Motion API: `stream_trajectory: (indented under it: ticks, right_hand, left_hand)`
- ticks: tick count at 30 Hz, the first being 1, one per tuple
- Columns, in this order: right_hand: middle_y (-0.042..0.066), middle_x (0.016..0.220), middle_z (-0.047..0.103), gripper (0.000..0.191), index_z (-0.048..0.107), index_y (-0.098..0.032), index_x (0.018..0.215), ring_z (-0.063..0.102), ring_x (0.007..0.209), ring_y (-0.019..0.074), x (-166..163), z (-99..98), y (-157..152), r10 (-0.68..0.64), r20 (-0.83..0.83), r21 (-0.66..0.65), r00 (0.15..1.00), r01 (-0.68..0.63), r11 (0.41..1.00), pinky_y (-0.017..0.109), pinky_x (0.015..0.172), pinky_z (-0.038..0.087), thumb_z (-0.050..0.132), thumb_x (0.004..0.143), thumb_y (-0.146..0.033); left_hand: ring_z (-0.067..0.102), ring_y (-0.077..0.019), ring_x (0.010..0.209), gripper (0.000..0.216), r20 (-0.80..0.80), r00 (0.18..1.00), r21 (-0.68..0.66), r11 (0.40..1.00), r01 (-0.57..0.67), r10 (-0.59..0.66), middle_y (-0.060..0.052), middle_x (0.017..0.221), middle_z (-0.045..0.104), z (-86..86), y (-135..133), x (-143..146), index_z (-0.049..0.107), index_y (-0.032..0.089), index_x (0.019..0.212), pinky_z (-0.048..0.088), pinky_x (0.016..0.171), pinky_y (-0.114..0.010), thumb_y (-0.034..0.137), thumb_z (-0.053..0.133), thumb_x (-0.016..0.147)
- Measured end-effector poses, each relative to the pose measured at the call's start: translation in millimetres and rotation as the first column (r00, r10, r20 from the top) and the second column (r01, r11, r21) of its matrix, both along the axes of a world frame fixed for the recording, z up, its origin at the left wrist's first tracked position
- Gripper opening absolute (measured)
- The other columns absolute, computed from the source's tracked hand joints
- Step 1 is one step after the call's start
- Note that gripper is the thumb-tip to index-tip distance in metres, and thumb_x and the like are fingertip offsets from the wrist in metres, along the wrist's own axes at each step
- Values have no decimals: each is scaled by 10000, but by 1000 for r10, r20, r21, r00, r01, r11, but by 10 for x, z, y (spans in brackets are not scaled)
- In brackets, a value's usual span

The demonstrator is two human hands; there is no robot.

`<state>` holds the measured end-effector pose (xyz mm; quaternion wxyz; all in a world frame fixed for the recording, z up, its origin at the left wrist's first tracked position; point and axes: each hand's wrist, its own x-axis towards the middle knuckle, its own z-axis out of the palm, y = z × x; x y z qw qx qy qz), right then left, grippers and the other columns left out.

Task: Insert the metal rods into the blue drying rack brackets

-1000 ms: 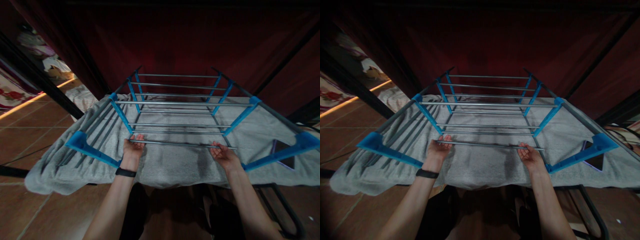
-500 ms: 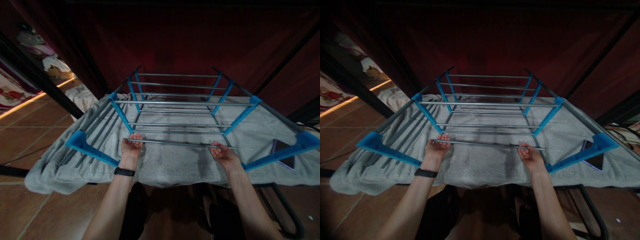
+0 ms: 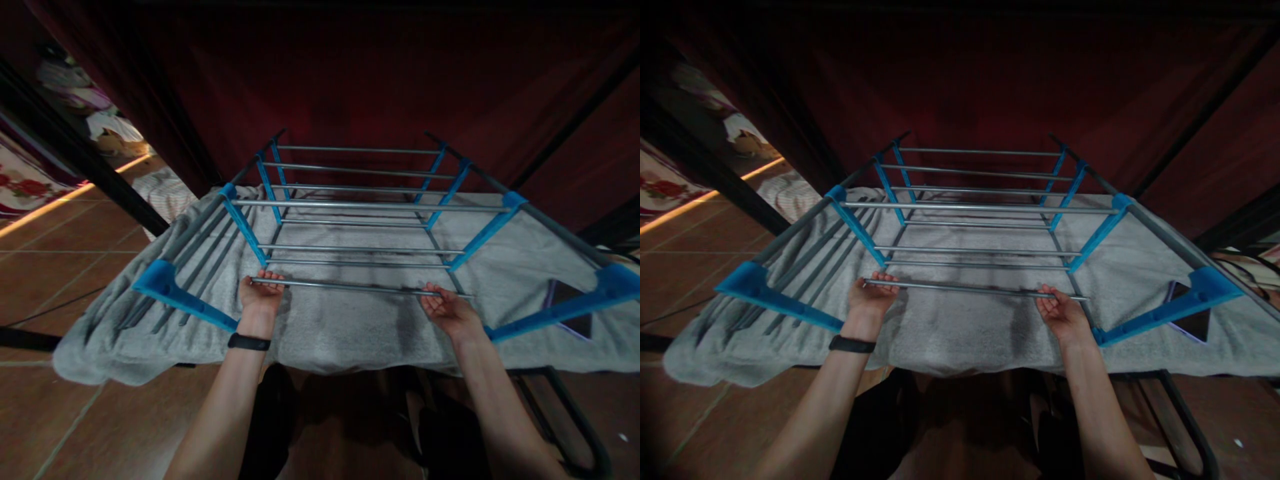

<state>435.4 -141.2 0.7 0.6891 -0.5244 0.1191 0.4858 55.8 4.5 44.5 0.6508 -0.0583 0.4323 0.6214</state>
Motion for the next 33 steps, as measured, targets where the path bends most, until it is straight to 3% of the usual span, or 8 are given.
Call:
stream_trajectory:
  ticks: [13,24,33]
  right_hand:
    - [-1,790,680,250,592,-201,883,688,684,110,144,-25,-35,-64,21,-85,998,66,994,244,611,613,407,910,-36]
    - [6,838,651,233,488,-240,865,683,682,100,225,-2,-50,-192,8,-148,981,191,970,235,602,611,332,908,-73]
    - [-2,862,674,272,555,-215,877,690,704,88,223,-50,-48,-178,24,-73,984,180,981,226,644,619,355,930,-39]
  left_hand:
    - [459,-136,452,436,4,1000,79,997,8,-8,27,548,440,-5,18,-70,484,217,708,449,530,-285,375,217,1015]
    - [488,-134,454,416,-1,1000,29,1000,-8,9,23,562,490,11,22,-78,507,212,724,462,536,-288,364,252,1016]
    - [519,-133,467,429,-61,998,10,999,-35,36,22,562,507,46,43,-83,520,215,745,473,539,-275,373,249,1038]
